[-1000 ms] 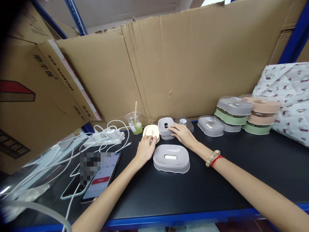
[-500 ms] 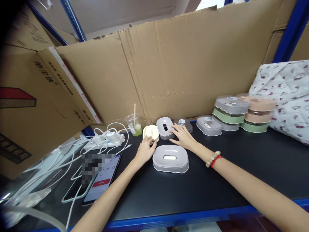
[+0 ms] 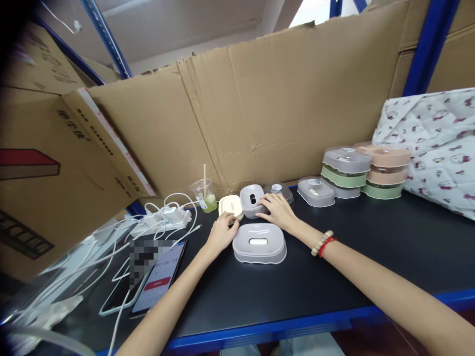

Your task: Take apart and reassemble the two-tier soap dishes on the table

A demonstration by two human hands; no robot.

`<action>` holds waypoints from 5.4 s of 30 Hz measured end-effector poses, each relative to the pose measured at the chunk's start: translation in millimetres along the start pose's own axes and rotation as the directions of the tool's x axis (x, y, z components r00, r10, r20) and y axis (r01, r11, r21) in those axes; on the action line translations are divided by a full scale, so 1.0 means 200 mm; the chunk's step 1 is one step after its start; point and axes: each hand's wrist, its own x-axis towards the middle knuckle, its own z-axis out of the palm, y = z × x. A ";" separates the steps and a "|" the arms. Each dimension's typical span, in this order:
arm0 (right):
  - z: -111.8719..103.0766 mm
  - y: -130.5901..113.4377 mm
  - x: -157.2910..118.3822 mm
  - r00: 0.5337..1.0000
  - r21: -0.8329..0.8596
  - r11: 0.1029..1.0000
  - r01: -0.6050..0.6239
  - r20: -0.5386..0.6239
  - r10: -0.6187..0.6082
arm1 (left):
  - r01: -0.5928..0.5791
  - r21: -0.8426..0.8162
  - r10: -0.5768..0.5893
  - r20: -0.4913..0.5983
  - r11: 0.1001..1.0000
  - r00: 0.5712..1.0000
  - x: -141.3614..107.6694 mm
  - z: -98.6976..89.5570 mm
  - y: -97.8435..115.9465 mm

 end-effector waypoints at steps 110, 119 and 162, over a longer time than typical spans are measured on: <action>0.10 -0.32 0.18 0.964 0.018 0.967 0.255 -0.084 -0.252 | -0.046 -0.496 -0.143 -0.337 0.867 0.931 0.01 0.05 -0.15; -0.16 -0.03 0.08 0.859 -0.066 0.885 -0.461 -0.284 0.426 | -0.595 -0.127 0.537 -0.314 0.793 0.783 -0.05 0.08 -0.08; -0.25 0.17 0.04 0.522 -0.578 0.445 -0.684 0.039 0.852 | -0.863 0.050 0.861 0.060 0.503 0.505 -0.24 0.15 0.15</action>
